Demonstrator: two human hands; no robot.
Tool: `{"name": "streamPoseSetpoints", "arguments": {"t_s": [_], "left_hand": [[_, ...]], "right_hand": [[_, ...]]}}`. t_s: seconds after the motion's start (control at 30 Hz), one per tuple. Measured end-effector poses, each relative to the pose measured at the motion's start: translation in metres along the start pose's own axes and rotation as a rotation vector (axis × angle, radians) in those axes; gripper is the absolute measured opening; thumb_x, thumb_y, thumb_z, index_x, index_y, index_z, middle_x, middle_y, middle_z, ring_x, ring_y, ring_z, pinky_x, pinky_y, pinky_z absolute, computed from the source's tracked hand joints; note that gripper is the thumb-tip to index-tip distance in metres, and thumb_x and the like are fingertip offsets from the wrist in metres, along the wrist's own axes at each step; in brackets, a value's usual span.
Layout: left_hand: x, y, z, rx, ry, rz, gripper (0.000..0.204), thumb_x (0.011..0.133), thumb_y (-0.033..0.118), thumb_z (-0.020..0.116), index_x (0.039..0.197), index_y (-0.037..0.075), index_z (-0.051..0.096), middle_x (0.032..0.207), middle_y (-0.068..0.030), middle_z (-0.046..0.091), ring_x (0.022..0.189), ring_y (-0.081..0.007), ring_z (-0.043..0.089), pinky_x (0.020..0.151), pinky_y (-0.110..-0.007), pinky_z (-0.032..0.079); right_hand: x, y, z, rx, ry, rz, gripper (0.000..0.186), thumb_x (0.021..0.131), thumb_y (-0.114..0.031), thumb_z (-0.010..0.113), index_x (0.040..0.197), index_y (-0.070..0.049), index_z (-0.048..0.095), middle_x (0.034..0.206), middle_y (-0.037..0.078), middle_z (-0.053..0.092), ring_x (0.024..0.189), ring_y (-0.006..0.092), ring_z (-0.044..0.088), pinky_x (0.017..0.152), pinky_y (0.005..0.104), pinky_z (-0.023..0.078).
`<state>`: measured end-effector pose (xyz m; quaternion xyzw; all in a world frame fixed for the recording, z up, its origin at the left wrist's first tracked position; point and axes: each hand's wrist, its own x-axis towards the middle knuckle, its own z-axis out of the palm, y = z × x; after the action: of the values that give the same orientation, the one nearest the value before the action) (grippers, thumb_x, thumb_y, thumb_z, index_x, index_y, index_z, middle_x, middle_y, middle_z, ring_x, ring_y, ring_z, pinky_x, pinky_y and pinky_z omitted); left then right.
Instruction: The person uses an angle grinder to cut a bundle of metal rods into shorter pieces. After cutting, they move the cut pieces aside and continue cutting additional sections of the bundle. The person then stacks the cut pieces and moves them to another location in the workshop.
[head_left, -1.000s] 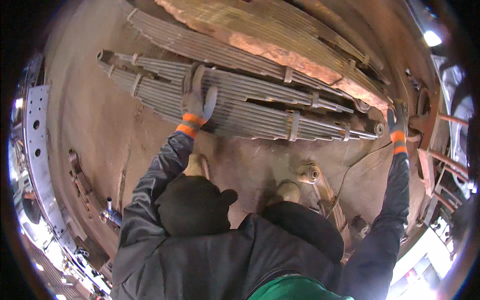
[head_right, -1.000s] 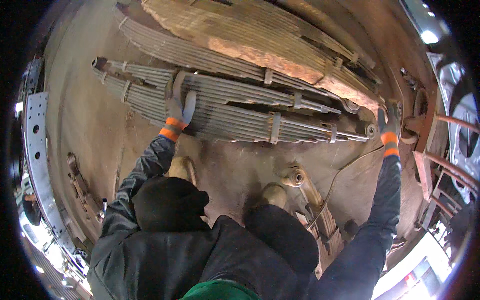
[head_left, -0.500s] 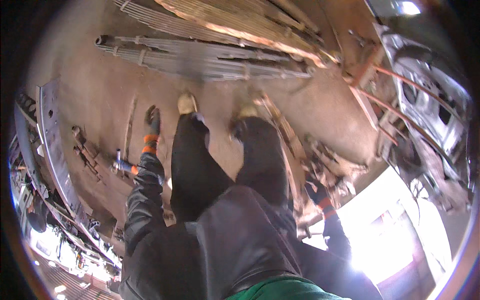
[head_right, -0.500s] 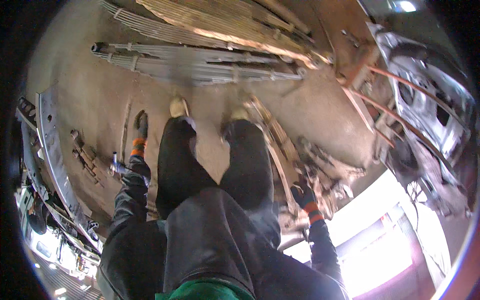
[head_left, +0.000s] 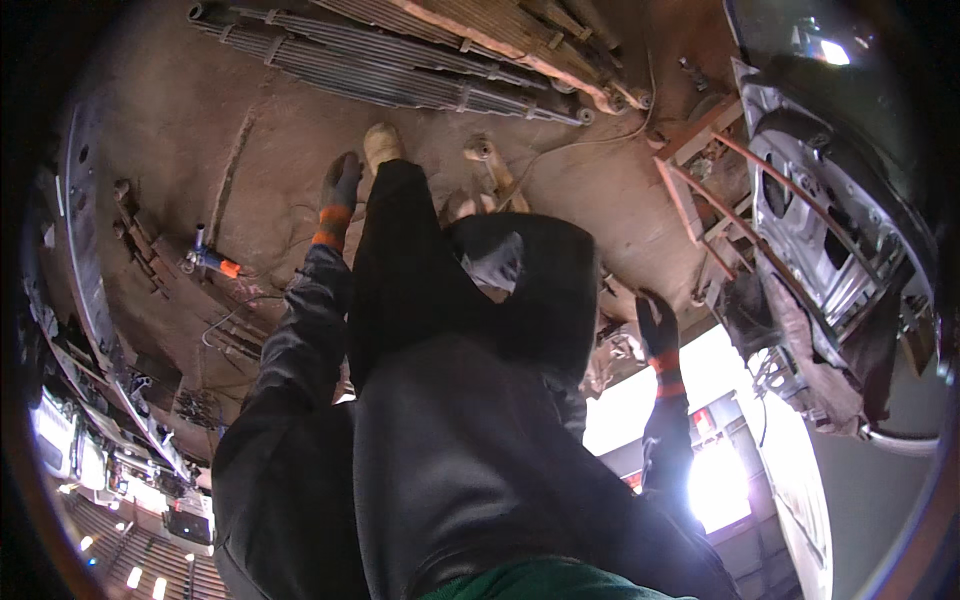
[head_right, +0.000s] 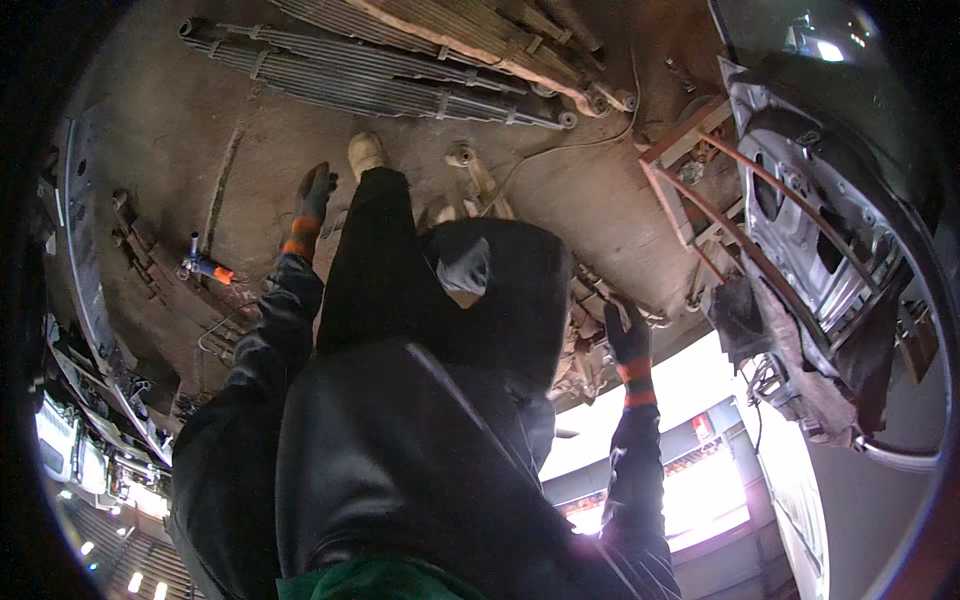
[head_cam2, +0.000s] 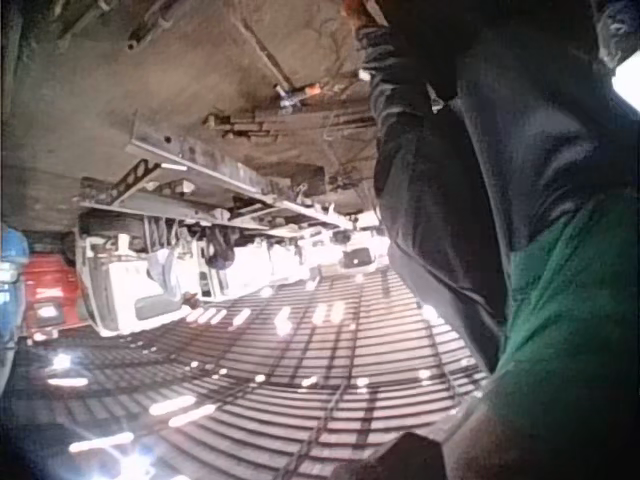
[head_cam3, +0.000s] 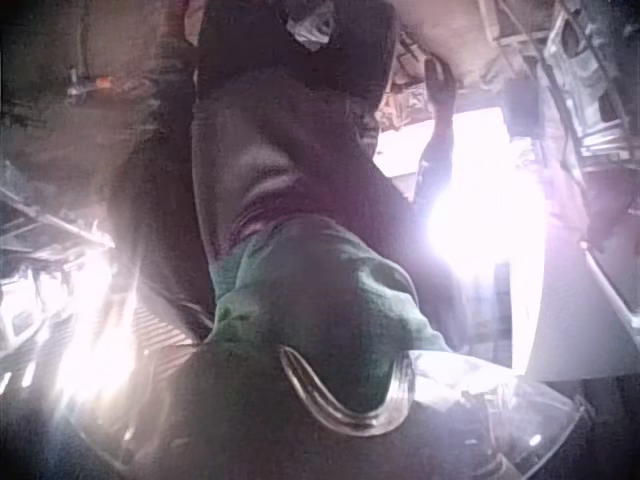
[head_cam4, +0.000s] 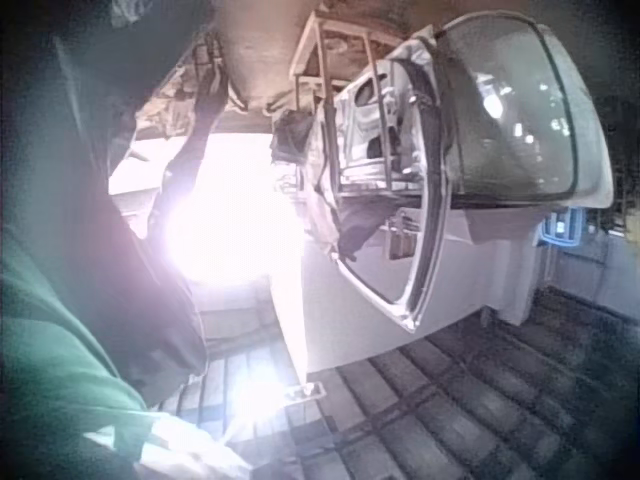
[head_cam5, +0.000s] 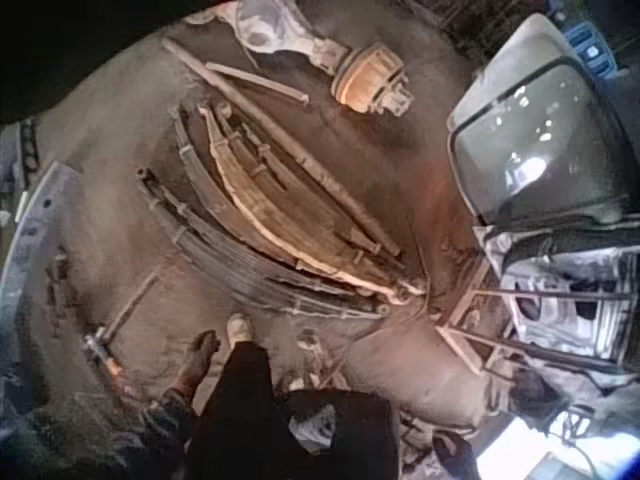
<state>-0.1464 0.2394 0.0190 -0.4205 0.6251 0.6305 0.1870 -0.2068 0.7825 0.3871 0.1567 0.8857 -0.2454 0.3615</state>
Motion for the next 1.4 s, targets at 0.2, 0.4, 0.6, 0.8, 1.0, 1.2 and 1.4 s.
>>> {"name": "streamPoseSetpoints", "arguments": {"t_s": [0.2, 0.4, 0.6, 0.8, 1.0, 1.2, 1.4], "left_hand": [[0.029, 0.006, 0.201, -0.424, -0.145, -0.068, 0.047, 0.101, 0.039, 0.052, 0.137, 0.010, 0.054, 0.118, -0.0115, 0.066, 0.104, -0.0245, 0.064, 0.091, -0.038, 0.047], [0.048, -0.066, 0.427, -0.033, -0.333, 0.056, 0.040, 0.102, 0.028, 0.049, 0.135, 0.005, 0.055, 0.126, -0.0128, 0.063, 0.112, -0.0252, 0.061, 0.097, -0.036, 0.046], [0.111, -0.115, 0.674, 0.126, -0.443, 0.002, 0.036, 0.104, 0.020, 0.046, 0.134, 0.002, 0.055, 0.132, -0.0139, 0.060, 0.118, -0.0260, 0.058, 0.102, -0.036, 0.045], [0.132, -0.088, 0.727, 0.428, -0.278, -0.179, 0.039, 0.104, 0.024, 0.046, 0.137, 0.005, 0.053, 0.133, -0.0135, 0.060, 0.116, -0.0270, 0.059, 0.099, -0.037, 0.047], [0.146, -0.077, 0.726, 0.519, -0.199, -0.256, 0.042, 0.104, 0.028, 0.045, 0.140, 0.007, 0.050, 0.133, -0.0131, 0.060, 0.113, -0.0280, 0.060, 0.096, -0.038, 0.048], [0.148, -0.064, 0.727, 0.541, -0.136, -0.274, 0.046, 0.104, 0.033, 0.045, 0.143, 0.009, 0.048, 0.134, -0.0126, 0.060, 0.111, -0.0289, 0.061, 0.093, -0.039, 0.050], [0.161, -0.035, 0.721, 0.193, -0.020, -0.386, 0.049, 0.104, 0.037, 0.045, 0.146, 0.011, 0.046, 0.134, -0.0122, 0.060, 0.108, -0.0299, 0.062, 0.090, -0.040, 0.052]], "right_hand": [[0.229, -0.008, -0.020, -0.018, 0.000, -0.228, 0.037, 0.102, -0.030, 0.052, 0.123, -0.003, 0.065, 0.116, 0.010, 0.070, 0.108, 0.0249, 0.065, 0.096, 0.0346, 0.049], [0.518, 0.092, 0.044, 0.695, 0.000, 0.244, 0.044, 0.101, -0.039, 0.051, 0.126, -0.005, 0.063, 0.125, 0.013, 0.066, 0.111, 0.0296, 0.063, 0.095, 0.0359, 0.048], [0.647, 0.252, 0.055, 0.424, -0.095, 0.409, 0.047, 0.101, -0.043, 0.050, 0.126, -0.005, 0.061, 0.122, 0.016, 0.065, 0.110, 0.0265, 0.062, 0.092, 0.0363, 0.049], [0.674, 0.255, 0.086, 1.095, -0.378, 0.523, 0.049, 0.100, -0.043, 0.052, 0.128, -0.003, 0.058, 0.125, 0.018, 0.062, 0.112, 0.0253, 0.060, 0.092, 0.0377, 0.049], [0.662, 0.246, 0.094, 1.382, -0.426, 0.568, 0.043, 0.100, -0.036, 0.053, 0.126, -0.002, 0.053, 0.127, 0.015, 0.056, 0.111, 0.0271, 0.056, 0.091, 0.0398, 0.049], [0.644, 0.268, 0.116, 1.434, -0.326, 0.497, 0.027, 0.099, -0.033, 0.053, 0.107, -0.007, 0.055, 0.104, 0.009, 0.054, 0.092, 0.0220, 0.053, 0.079, 0.0372, 0.047], [0.622, 0.239, 0.119, 1.513, -0.430, 0.326, 0.022, 0.099, -0.029, 0.052, 0.087, -0.012, 0.056, 0.081, 0.003, 0.052, 0.073, 0.0168, 0.049, 0.067, 0.0346, 0.045]]}}
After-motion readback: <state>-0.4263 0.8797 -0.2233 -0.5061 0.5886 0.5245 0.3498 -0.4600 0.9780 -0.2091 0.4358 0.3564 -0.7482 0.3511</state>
